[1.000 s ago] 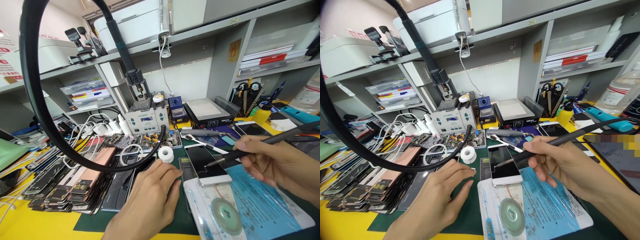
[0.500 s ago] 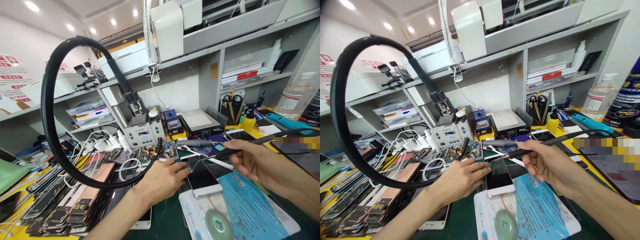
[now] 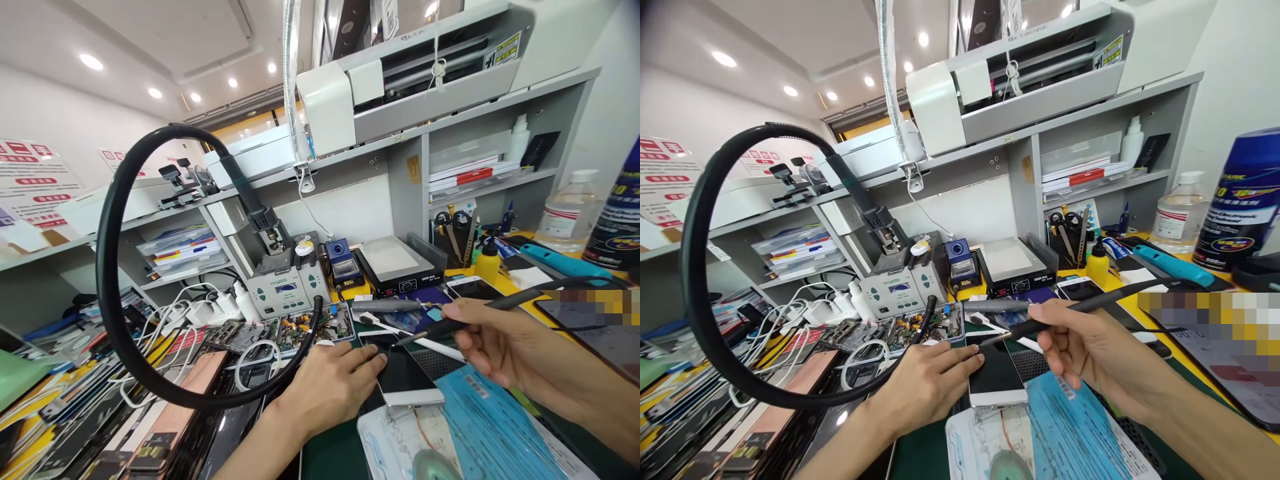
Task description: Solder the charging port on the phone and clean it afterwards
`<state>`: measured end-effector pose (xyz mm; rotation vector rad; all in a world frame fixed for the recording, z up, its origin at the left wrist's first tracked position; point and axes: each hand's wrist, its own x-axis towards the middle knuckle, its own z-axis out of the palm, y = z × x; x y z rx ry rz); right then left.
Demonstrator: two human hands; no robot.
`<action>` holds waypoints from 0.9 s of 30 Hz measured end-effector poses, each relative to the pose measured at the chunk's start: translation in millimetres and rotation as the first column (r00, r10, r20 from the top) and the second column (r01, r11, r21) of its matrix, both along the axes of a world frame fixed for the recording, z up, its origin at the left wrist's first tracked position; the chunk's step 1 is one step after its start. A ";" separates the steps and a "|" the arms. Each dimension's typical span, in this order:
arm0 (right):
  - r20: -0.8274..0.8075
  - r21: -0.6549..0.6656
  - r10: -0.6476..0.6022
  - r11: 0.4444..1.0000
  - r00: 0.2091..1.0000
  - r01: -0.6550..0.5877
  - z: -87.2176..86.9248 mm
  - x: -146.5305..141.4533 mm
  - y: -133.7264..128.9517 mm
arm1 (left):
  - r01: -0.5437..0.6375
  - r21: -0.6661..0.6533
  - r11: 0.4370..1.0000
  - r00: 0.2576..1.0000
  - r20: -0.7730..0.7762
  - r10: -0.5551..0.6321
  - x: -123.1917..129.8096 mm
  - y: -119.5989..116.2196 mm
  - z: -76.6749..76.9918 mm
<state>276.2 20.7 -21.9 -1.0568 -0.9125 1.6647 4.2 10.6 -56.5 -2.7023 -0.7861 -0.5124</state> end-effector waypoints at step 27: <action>0.149 0.216 -0.163 0.968 0.975 0.129 -3.1 13.5 -7.9 | -0.118 -0.398 0.910 0.793 0.514 0.327 12.4 -27.9 1.4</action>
